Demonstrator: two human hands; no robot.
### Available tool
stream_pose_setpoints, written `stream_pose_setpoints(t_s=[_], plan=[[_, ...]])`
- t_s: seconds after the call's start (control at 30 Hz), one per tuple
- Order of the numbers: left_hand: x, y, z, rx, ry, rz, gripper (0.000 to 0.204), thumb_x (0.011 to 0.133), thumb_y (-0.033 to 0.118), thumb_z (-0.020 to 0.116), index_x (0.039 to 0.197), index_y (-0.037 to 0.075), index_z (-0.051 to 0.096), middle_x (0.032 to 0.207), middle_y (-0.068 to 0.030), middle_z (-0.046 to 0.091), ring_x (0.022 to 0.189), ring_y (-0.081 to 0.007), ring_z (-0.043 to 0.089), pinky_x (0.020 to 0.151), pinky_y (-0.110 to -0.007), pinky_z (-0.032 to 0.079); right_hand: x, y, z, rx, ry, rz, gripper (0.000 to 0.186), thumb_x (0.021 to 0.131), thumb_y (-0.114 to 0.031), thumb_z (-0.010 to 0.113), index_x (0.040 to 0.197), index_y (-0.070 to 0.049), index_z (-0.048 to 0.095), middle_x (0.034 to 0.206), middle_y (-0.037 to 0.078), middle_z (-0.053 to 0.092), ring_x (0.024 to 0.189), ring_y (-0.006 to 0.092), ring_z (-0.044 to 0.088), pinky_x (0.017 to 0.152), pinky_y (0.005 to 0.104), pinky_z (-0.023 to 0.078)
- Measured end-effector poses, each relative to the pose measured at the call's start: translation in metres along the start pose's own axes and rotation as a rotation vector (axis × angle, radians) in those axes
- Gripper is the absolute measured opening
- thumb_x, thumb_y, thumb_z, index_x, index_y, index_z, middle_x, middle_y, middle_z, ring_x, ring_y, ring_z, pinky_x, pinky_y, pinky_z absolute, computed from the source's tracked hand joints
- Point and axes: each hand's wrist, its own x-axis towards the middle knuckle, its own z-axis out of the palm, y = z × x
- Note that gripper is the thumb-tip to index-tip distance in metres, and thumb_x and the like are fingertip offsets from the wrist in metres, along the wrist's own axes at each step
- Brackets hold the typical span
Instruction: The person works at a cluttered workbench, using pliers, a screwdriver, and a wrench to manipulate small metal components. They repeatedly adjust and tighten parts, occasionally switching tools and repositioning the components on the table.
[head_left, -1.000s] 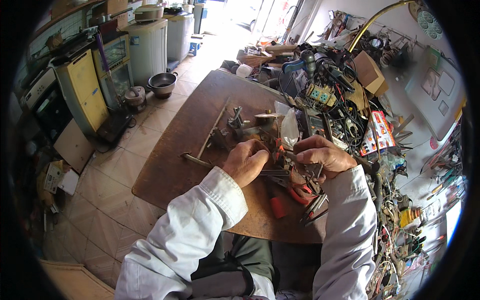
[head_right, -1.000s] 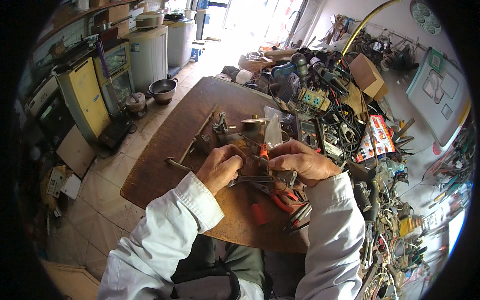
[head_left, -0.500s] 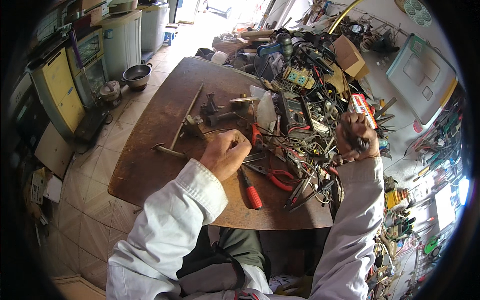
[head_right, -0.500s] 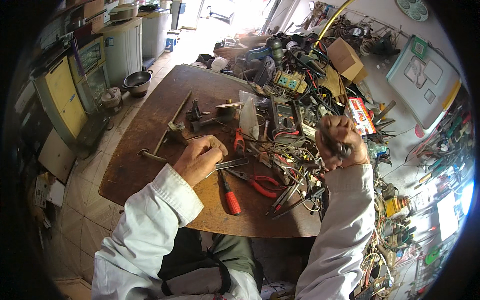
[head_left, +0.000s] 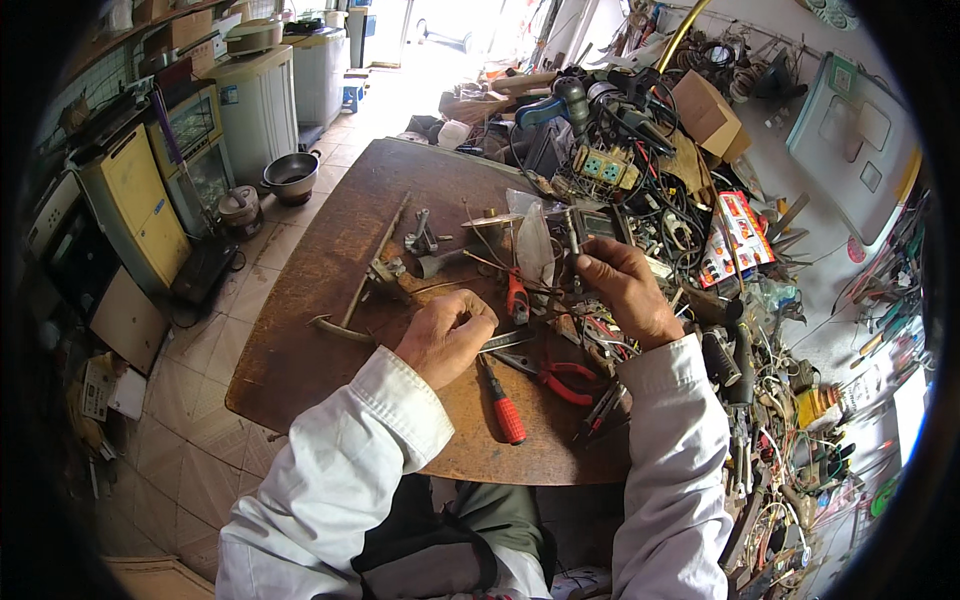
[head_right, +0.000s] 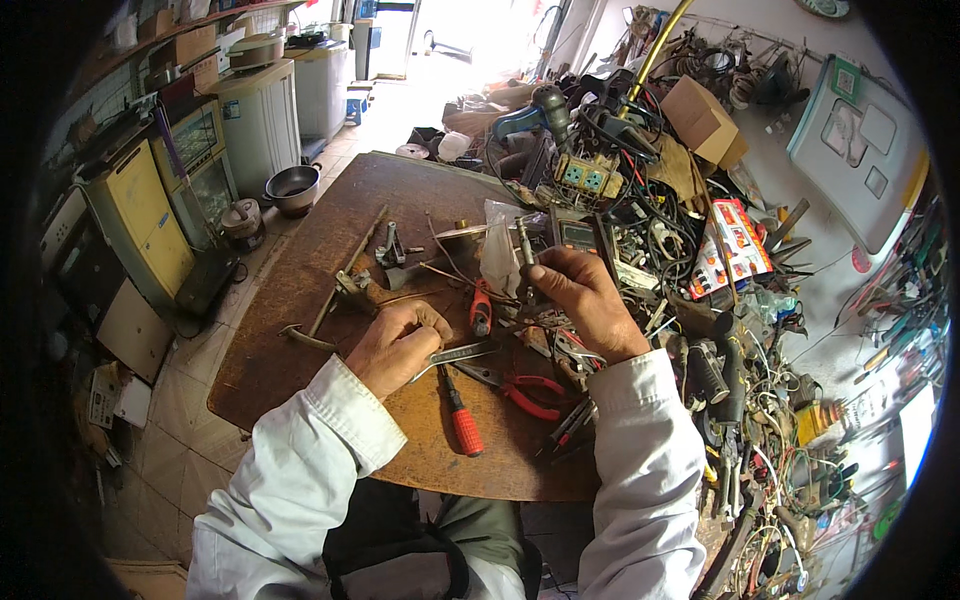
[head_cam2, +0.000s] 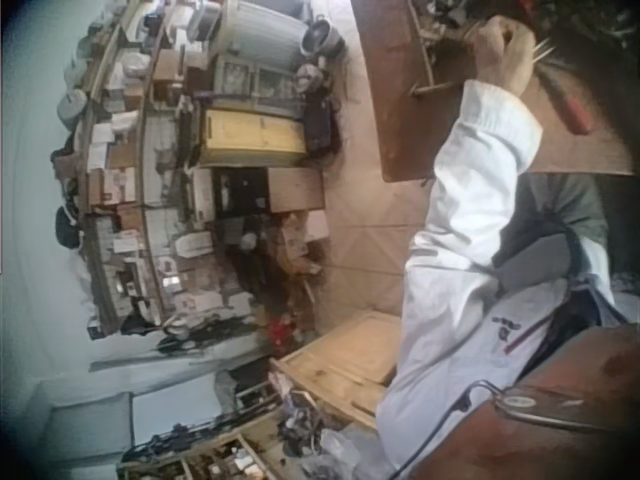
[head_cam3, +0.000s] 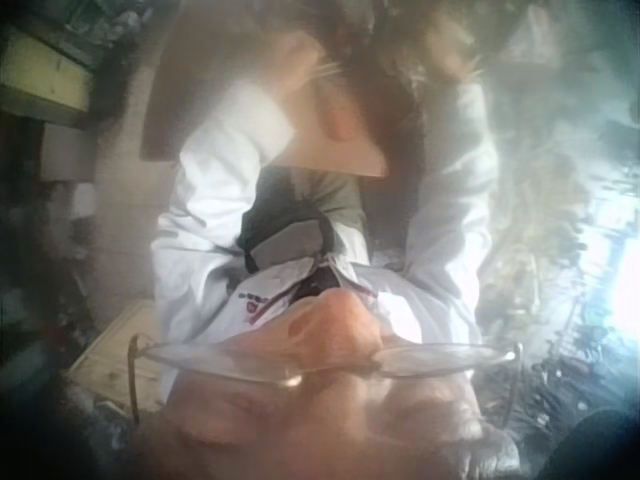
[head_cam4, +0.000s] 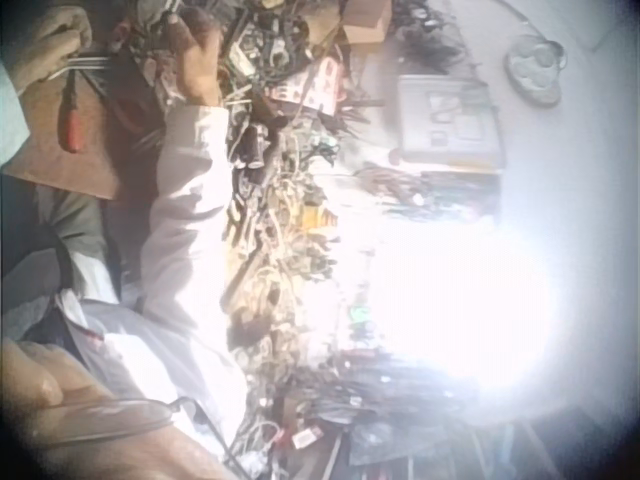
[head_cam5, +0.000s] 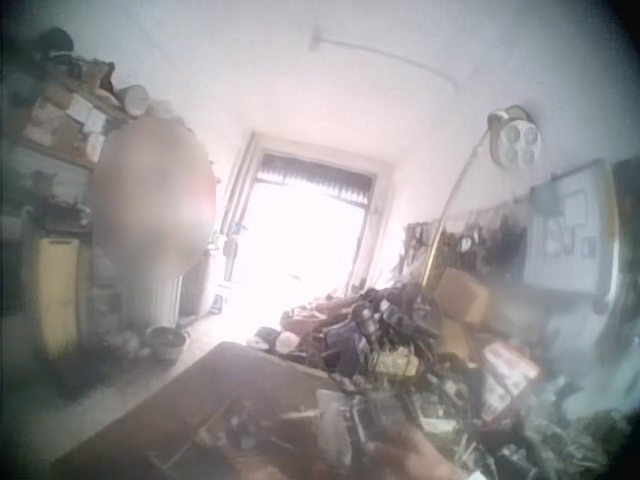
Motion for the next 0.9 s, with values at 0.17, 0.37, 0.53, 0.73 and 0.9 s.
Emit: stream_pose_setpoints(t_s=[0.17, 0.37, 0.53, 0.73, 0.9], plan=[[0.0, -0.006, 0.002, -0.077, -0.047, -0.011, 0.025, 0.089, 0.021, 0.06, 0.097, -0.001, 0.069, 0.082, -0.0068, 0.068, 0.081, -0.0142, 0.062, 0.075, -0.031, 0.05, -0.007, 0.028, 0.0, 0.091, 0.049, -0.014, 0.024, 0.101, -0.021, 0.066, 0.109, 0.002, 0.067, 0.093, 0.001, 0.067, 0.086, 0.0085, 0.057, 0.078, 0.0265, 0.046], [-0.006, 0.01, -0.002, -0.241, -0.206, -0.064, 0.02, 0.09, 0.011, 0.061, 0.103, -0.002, 0.069, 0.083, -0.0003, 0.064, 0.074, -0.0052, 0.053, 0.065, -0.023, 0.042, -0.017, 0.03, 0.016, 0.023, 0.173, -0.038, 0.021, 0.1, -0.016, 0.069, 0.106, 0.004, 0.07, 0.088, 0.001, 0.069, 0.08, 0.0078, 0.058, 0.072, 0.0257, 0.047], [-0.01, 0.015, 0.001, -0.186, -0.25, 0.07, 0.026, 0.09, 0.013, 0.068, 0.112, -0.001, 0.069, 0.08, 0.0015, 0.06, 0.065, -0.003, 0.048, 0.056, -0.021, 0.037, -0.024, 0.042, 0.021, -0.229, 0.379, -0.172, 0.02, 0.096, -0.015, 0.072, 0.103, 0.005, 0.072, 0.077, 0.008, 0.071, 0.066, 0.0114, 0.06, 0.063, 0.03, 0.05], [-0.007, 0.009, 0.005, -0.053, -0.198, 0.277, 0.033, 0.093, 0.018, 0.07, 0.119, -0.002, 0.069, 0.087, -0.0001, 0.066, 0.077, -0.0057, 0.056, 0.069, -0.022, 0.044, -0.03, 0.036, 0.029, -0.415, 0.506, -0.205, 0.02, 0.091, -0.016, 0.075, 0.095, 0.003, 0.075, 0.079, 0.02, 0.072, 0.067, 0.0284, 0.07, 0.063, 0.0353, 0.052], [-0.013, 0.016, 0.002, -0.189, -0.272, 0.07, 0.039, 0.096, 0.021, 0.067, 0.126, -0.003, 0.066, 0.093, -0.0029, 0.068, 0.08, -0.008, 0.06, 0.07, -0.022, 0.047, -0.037, 0.032, 0.024, -0.502, 0.416, -0.046, 0.022, 0.09, -0.019, 0.074, 0.091, 0.002, 0.075, 0.072, 0.021, 0.069, 0.064, 0.0388, 0.068, 0.06, 0.0406, 0.052]])
